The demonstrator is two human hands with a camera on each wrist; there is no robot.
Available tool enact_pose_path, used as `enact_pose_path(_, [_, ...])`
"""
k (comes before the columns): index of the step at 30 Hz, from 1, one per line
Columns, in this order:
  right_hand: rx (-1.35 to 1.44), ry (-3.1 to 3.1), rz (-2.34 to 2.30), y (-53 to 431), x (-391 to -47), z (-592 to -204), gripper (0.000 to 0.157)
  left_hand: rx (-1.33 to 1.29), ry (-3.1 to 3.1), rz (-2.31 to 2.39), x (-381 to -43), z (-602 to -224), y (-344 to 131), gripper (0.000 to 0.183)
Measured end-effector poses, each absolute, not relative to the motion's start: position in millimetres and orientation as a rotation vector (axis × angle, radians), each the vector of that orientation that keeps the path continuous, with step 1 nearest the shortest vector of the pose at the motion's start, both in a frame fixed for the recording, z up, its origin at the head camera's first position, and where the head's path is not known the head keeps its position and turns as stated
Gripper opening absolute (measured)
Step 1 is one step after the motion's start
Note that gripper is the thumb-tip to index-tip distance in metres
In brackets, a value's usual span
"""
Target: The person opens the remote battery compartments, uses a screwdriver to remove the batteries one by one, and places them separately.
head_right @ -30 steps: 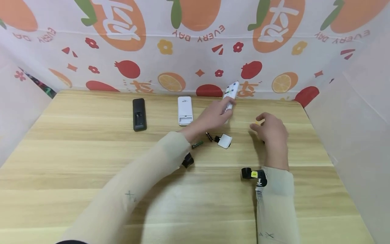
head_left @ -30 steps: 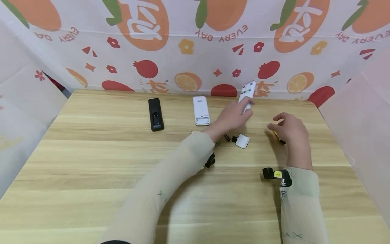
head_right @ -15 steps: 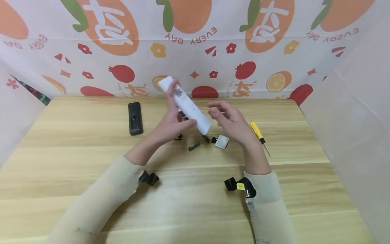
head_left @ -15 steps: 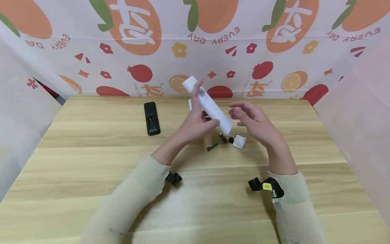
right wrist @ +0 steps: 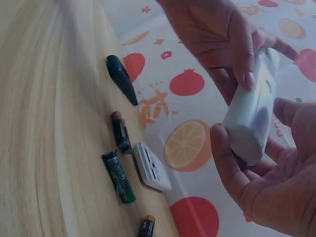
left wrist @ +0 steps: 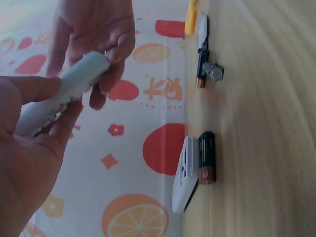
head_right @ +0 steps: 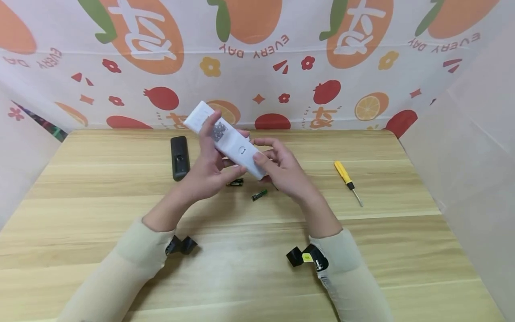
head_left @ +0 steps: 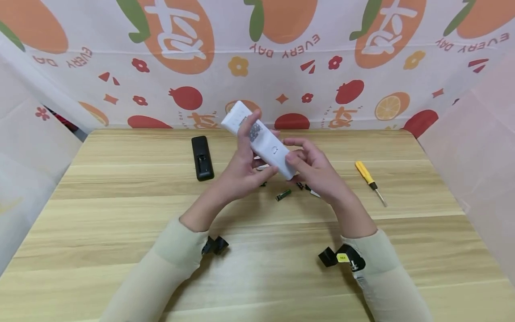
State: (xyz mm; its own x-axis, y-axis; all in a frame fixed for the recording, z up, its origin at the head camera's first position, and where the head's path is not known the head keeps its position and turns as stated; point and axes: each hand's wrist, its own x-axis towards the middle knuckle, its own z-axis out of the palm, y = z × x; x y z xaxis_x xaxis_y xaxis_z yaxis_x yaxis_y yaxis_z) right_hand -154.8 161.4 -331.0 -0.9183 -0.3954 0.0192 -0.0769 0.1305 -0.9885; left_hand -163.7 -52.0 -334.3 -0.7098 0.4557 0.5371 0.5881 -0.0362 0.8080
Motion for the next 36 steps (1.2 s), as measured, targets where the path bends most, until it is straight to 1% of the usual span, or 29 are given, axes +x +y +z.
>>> enact_pose_path(4, [-0.409, 2.29, -1.812, 164, -156, -332, 0.038, -1.164, -2.2, -1.519, -166, -334, -54, 0.095])
enact_pose_path(7, [-0.368, 2.374, -1.801, 168, -158, -330, 0.036, -1.096, -2.278, -1.343, -169, -332, -61, 0.094])
enact_pose_path(11, [-0.3, 2.394, -1.834, 173, -160, -326, 0.036, -0.97, -2.342, -1.21, -173, -325, -71, 0.094])
enact_pose_path(16, [-0.257, 2.393, -1.858, 180, -163, -325, 0.034, -0.886, -2.325, -1.035, -171, -315, -78, 0.089])
enact_pose_path(19, [-0.247, 2.412, -1.81, 182, -163, -325, 0.031, -0.9, -2.333, -0.906, -167, -310, -78, 0.081])
enact_pose_path(23, [-0.308, 2.407, -1.719, 178, -160, -325, 0.028, -1.018, -2.409, -0.621, -160, -310, -72, 0.07])
enact_pose_path(27, [-0.37, 2.371, -1.697, 174, -158, -325, 0.026, -1.097, -2.523, -0.445, -154, -316, -64, 0.071])
enact_pose_path(30, [-0.374, 2.363, -1.681, 173, -158, -325, 0.025, -1.087, -2.616, -0.4, -152, -319, -60, 0.072])
enact_pose_path(36, [-0.397, 2.539, -1.499, 168, -157, -330, 0.025, -1.04, -2.715, -0.338, -150, -321, -60, 0.064])
